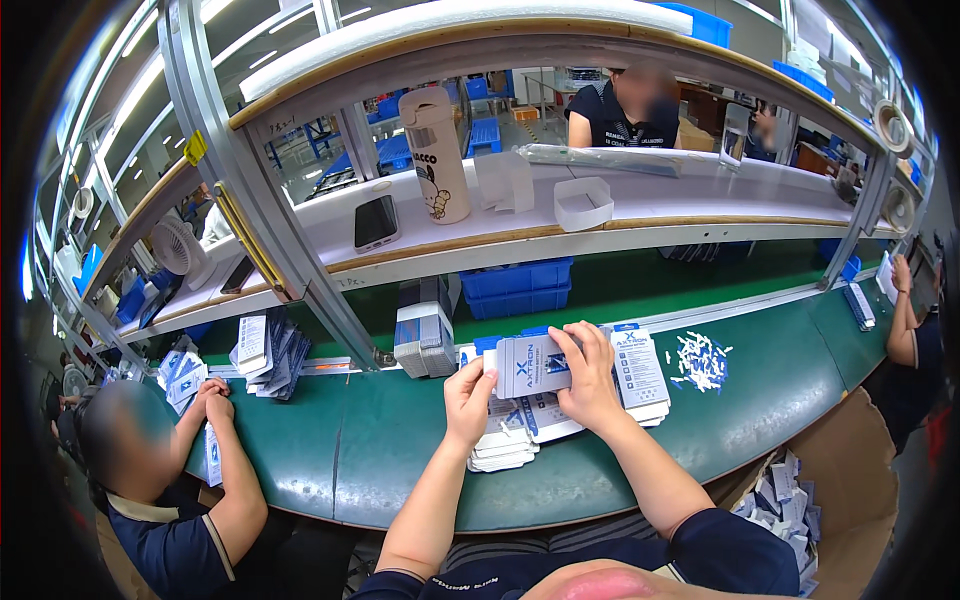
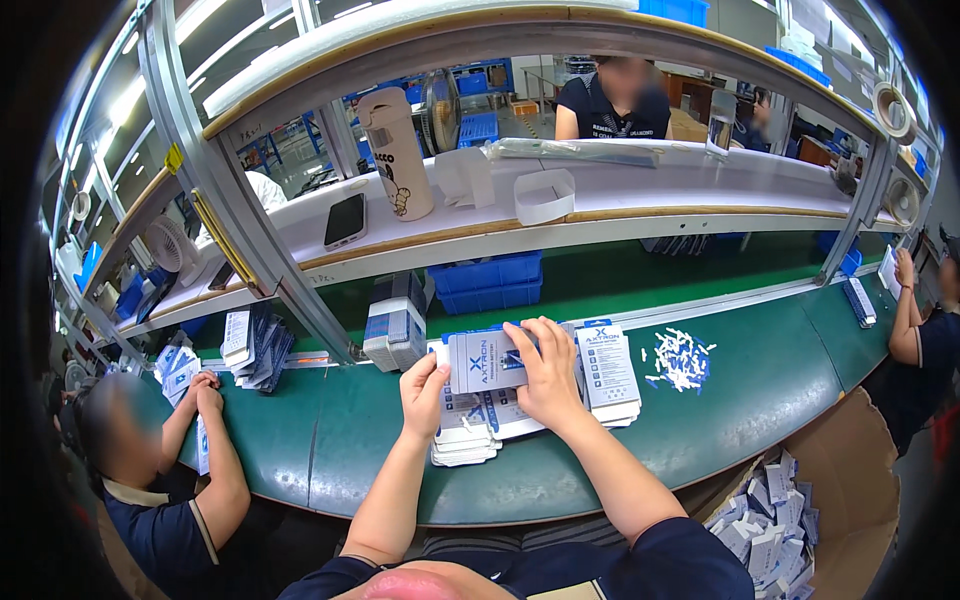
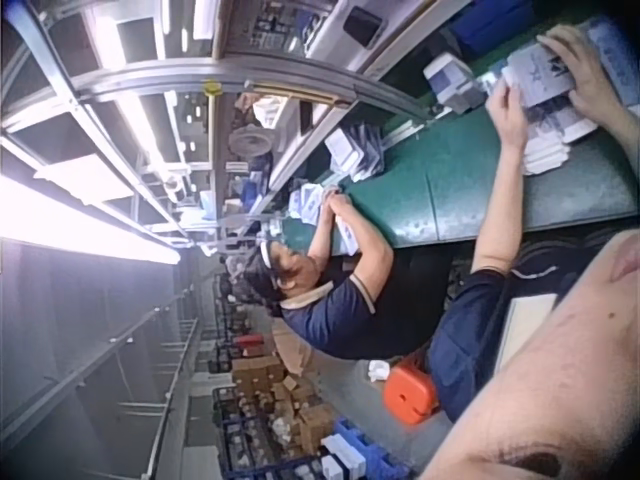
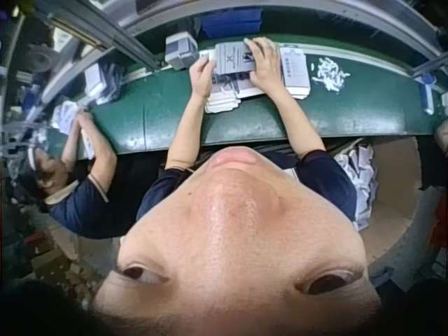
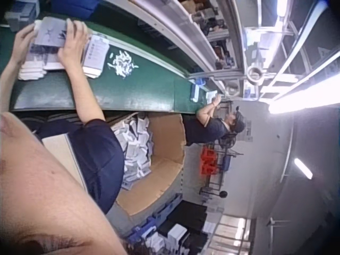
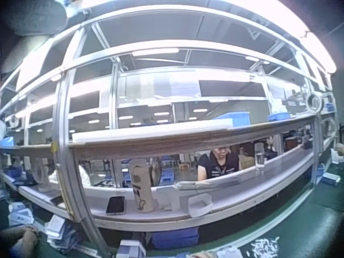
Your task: The person assembles small battery units by inserting a white battery into a blue and white cardboard sleeve labeled 'AXTRON'. They repeatedly pick a battery, slide it into a sleeve, and place the completed unit onto a growing stack on the green workbench.
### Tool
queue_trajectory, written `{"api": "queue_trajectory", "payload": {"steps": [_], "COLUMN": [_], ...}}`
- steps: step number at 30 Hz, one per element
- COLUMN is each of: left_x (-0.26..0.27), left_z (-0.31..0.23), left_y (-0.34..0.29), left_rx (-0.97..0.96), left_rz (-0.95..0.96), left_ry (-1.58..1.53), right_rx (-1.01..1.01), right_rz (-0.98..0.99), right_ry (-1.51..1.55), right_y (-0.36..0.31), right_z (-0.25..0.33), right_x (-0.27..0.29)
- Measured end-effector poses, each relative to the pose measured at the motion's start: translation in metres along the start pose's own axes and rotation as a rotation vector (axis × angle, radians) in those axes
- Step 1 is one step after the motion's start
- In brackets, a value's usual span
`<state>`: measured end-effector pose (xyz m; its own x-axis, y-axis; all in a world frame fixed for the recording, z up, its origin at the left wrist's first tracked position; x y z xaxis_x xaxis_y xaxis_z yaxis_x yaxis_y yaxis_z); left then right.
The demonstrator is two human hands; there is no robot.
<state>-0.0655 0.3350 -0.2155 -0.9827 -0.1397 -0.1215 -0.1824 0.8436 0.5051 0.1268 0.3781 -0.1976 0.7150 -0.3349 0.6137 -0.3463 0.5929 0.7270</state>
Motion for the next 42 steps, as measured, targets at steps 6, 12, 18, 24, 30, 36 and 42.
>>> {"api": "queue_trajectory", "payload": {"steps": [6,12,18,24,30,36,42], "left_x": [-0.006,0.006,0.012,0.013,0.014,0.022,0.024], "left_z": [0.0,0.007,0.012,0.009,0.006,0.012,0.015], "left_y": [0.0,0.007,0.009,0.014,0.008,0.009,0.009], "left_rx": [0.082,0.204,0.214,-0.031,0.306,0.322,0.354], "left_rz": [-0.022,0.013,0.006,-0.019,0.162,0.2,0.182], "left_ry": [-0.136,-0.079,-0.043,0.147,-0.051,-0.005,0.0], "right_rx": [0.042,0.09,0.102,0.06,0.097,0.108,0.144], "right_rz": [-0.02,-0.011,0.008,0.0,0.024,0.063,0.043], "right_ry": [-0.059,-0.119,-0.137,-0.12,-0.083,-0.075,-0.106], "right_y": [0.0,0.0,0.0,0.0,-0.001,0.0,-0.001], "right_z": [-0.004,-0.001,-0.001,-0.001,-0.001,0.003,0.005], "right_x": [0.001,0.001,-0.001,-0.001,-0.003,-0.001,-0.002]}}
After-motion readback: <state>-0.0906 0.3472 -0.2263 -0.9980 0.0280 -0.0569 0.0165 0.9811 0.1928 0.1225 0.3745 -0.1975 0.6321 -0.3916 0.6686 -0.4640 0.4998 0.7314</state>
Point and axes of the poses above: each hand's wrist, its own y-axis towards the middle knuckle, its own x-axis out of the back of the hand, z = x × y, the point moved 3 cm from there along y, towards the middle knuckle, and after that the axes turned 5 degrees about -y, right-handed, at the moved point
